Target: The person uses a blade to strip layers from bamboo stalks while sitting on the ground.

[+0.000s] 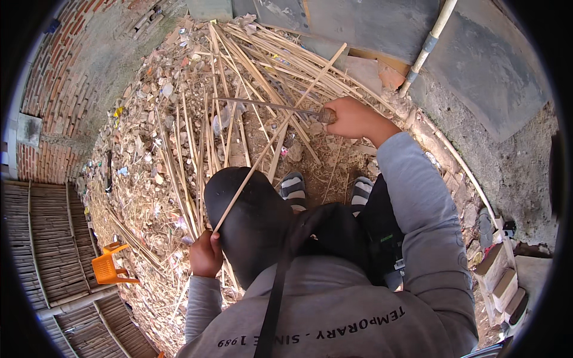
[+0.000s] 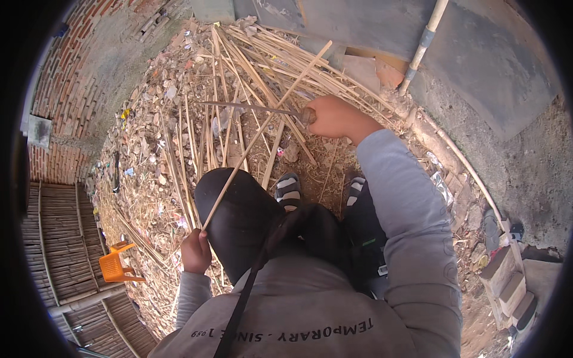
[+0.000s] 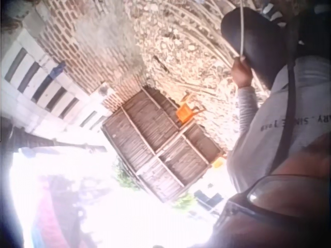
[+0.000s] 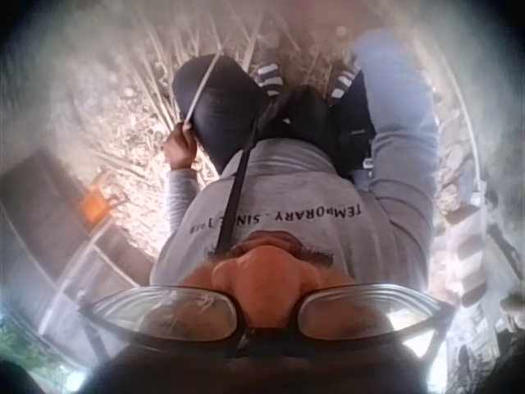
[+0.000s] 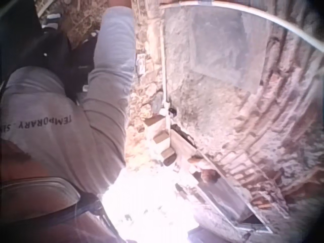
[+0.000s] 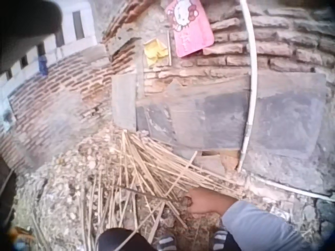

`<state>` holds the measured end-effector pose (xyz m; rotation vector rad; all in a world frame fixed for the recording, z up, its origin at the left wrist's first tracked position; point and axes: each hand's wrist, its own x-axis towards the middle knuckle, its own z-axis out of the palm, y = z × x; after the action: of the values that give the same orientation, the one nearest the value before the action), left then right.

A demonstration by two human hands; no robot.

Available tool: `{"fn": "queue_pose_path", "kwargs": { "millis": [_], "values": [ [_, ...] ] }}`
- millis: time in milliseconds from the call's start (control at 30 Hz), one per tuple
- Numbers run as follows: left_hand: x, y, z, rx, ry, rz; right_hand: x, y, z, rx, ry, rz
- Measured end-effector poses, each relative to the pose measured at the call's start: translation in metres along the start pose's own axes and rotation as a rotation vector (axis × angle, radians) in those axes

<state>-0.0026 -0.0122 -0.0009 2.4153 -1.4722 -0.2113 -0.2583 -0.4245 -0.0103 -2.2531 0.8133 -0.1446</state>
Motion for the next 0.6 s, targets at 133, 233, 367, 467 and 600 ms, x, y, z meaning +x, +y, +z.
{"fn": "queue_pose_path", "kwargs": {
  "millis": [133, 233, 367, 467, 600],
  "values": [
    [-0.003, -0.003, 0.001, -0.026, -0.051, -0.053, -0.004, -0.018, 0.002, 0.043, 0.06, 0.008],
    [-0.011, -0.007, 0.004, 0.0, -0.005, -0.046, -0.007, -0.035, 0.002, -0.185, -0.002, -0.065],
    [-0.019, -0.014, 0.002, 0.009, 0.005, -0.007, -0.01, -0.023, 0.002, -0.24, -0.006, -0.119],
    [-0.016, -0.006, -0.005, 0.043, 0.009, -0.012, 0.003, -0.005, 0.006, -0.124, -0.021, -0.046],
    [-0.02, -0.007, -0.008, 0.04, -0.014, -0.038, 0.002, -0.022, 0.012, -0.112, -0.011, -0.047]
  ]
}}
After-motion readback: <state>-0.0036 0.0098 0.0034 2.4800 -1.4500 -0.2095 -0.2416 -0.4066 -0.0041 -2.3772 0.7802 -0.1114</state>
